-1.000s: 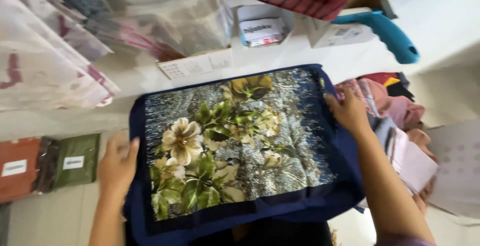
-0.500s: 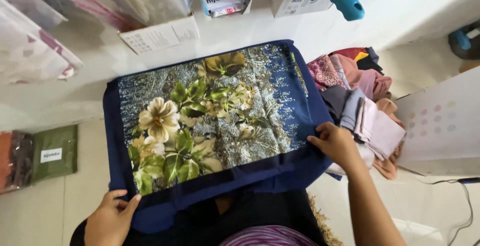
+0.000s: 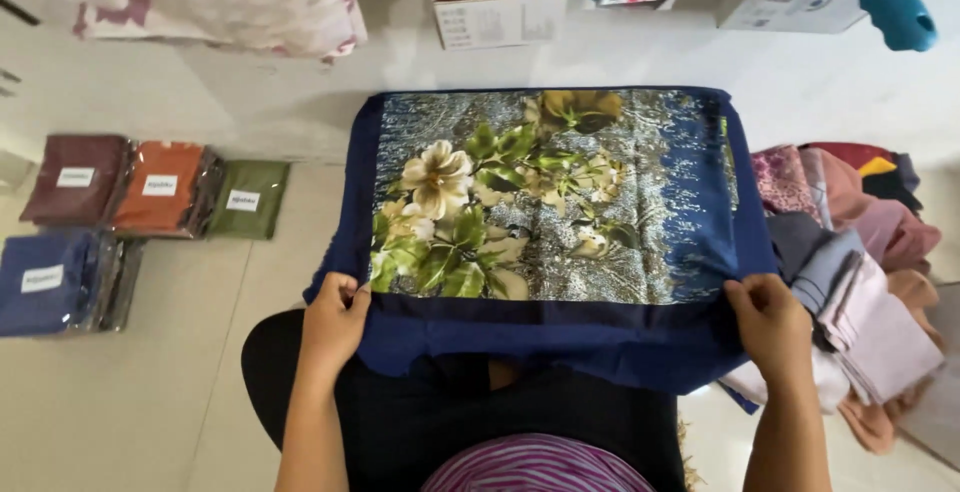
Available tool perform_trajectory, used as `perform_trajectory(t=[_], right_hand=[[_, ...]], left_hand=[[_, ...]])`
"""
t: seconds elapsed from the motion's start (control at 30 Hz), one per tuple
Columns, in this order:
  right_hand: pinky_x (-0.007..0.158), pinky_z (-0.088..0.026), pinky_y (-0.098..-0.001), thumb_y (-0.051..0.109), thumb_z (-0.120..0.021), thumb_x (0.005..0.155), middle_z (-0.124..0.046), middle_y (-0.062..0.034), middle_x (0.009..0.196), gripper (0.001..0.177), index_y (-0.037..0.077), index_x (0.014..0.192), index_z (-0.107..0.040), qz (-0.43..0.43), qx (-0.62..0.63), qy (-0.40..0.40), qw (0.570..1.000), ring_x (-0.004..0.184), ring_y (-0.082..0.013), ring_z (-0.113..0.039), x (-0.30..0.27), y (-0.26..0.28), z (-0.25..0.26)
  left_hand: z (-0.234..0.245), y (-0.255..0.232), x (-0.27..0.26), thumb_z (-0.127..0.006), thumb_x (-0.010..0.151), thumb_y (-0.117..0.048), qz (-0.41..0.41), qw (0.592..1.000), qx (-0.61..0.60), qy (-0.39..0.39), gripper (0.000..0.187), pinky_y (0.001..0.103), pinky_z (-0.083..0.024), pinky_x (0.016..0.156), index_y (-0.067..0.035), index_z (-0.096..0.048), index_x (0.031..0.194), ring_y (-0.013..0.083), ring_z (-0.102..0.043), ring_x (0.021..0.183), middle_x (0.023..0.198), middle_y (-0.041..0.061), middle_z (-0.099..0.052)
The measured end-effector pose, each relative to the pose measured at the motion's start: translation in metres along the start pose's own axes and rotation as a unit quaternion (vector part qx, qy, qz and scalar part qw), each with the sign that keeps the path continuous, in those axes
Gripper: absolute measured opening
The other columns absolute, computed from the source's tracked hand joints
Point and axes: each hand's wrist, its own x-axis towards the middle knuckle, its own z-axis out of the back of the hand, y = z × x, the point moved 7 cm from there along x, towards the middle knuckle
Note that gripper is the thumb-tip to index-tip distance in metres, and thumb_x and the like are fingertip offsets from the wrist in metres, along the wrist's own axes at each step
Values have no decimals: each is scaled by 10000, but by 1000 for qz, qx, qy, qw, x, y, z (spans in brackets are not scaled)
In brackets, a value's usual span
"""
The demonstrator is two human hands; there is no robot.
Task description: Cleaning a floral hijab using a lint roller and then folding it neatly.
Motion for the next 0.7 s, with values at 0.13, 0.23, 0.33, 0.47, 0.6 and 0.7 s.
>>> perform_trajectory(t=[0.13, 0.23, 0.33, 0.47, 0.6, 0.7], right_hand=[[554, -404, -242, 14, -670, 997, -616, -144, 869, 243, -13, 1199, -537, -90, 286, 41, 953, 657, -170, -522, 4, -18, -3], [526, -416, -252, 8, -707, 940, -544, -105, 889, 458, 12, 1342, -490, -121, 292, 32, 948, 658, -168, -505, 4, -24, 4], [520, -462, -321, 13, -755, 904, -550, -134, 900, 538, -2, 1380, -506, -130, 214, 24, 968, 667, -231, -540, 0, -20, 9], [622, -542, -389, 56, -853, 828, -660, -193, 924, 599, -12, 1369, -605, -58, 51, -15, 997, 764, -303, -658, -3, -20, 9], [671, -540, -401, 172, -880, 809, -707, -159, 879, 658, -27, 1382, -624, -29, -71, -30, 997, 730, -320, -676, -5, 4, 17], [777, -533, -454, 290, -831, 907, -658, -217, 1145, 536, -3, 1328, -676, 145, -145, -176, 963, 974, -383, -647, -14, 75, 20]], left_hand=[[-6, 21, 4, -699, 922, -82, 67, 959, -274, 20, 370, 307, -563, 665, -17, -551, 1255, 199, -627, 724, 986, 144, -641], [-1, 20, 0, -733, 896, -50, 77, 949, -304, 17, 468, 306, -569, 676, -14, -529, 1315, 190, -599, 736, 938, 139, -601], [2, 18, -6, -764, 871, -60, 86, 964, -250, 14, 484, 299, -545, 686, -23, -549, 1303, 200, -644, 712, 895, 137, -658], [11, 6, -16, -787, 849, -53, 81, 983, -165, -16, 465, 304, -517, 664, -54, -592, 1271, 201, -661, 692, 923, 124, -690], [12, 6, -14, -766, 846, -118, 8, 998, -25, -63, 495, 353, -545, 721, -97, -589, 1308, 229, -705, 728, 997, 79, -743], [32, -63, -24, -735, 879, -155, -113, 970, 102, -192, 478, 439, -520, 773, -77, -604, 1332, 345, -643, 928, 1121, 148, -632]])
